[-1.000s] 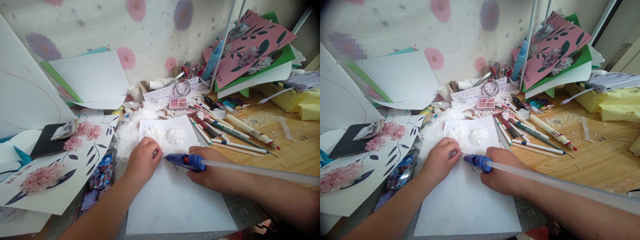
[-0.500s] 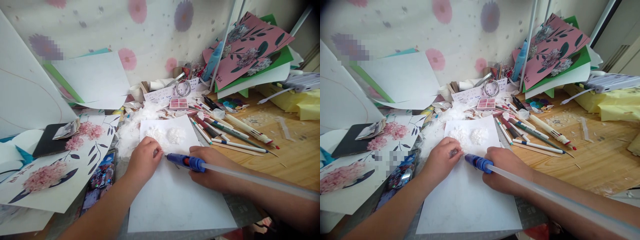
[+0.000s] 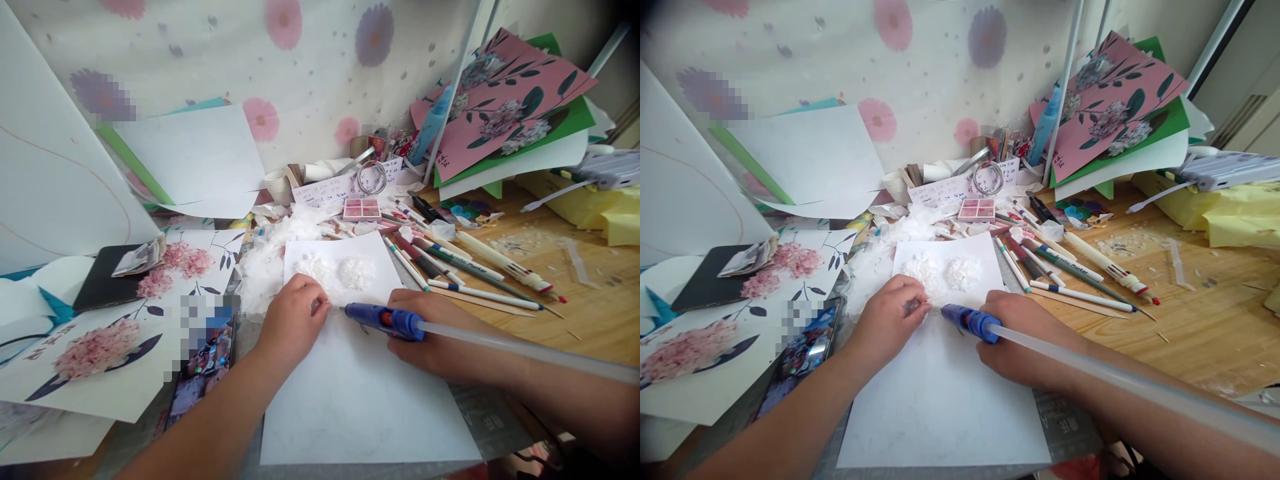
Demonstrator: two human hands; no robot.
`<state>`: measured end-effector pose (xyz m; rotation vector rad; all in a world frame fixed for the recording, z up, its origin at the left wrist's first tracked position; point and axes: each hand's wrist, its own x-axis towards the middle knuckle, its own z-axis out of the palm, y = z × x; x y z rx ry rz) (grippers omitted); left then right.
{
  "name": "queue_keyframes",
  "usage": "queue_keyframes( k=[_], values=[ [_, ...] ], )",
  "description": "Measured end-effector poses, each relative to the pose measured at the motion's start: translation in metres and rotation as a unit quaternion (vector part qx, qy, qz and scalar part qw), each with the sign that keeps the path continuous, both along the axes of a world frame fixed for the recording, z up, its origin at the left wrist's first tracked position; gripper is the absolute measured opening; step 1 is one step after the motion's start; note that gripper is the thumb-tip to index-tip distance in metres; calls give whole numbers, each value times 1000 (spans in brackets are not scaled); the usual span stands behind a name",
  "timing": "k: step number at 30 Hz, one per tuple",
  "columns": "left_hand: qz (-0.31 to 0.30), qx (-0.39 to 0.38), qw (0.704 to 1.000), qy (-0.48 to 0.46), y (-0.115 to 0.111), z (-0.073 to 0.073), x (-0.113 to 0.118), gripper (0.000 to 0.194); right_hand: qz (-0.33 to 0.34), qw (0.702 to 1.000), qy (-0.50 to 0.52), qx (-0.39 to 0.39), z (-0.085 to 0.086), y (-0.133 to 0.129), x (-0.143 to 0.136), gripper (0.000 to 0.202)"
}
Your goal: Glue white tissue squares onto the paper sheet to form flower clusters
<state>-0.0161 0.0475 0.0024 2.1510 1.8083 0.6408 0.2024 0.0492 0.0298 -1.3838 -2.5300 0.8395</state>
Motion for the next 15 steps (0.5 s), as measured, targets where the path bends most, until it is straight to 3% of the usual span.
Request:
queue_keyframes(
  k=[15],
  values=[
    [1,3,1000,1,0,1,0,9,2,1000,-13,5,-7,-1,-4,10]
  ],
)
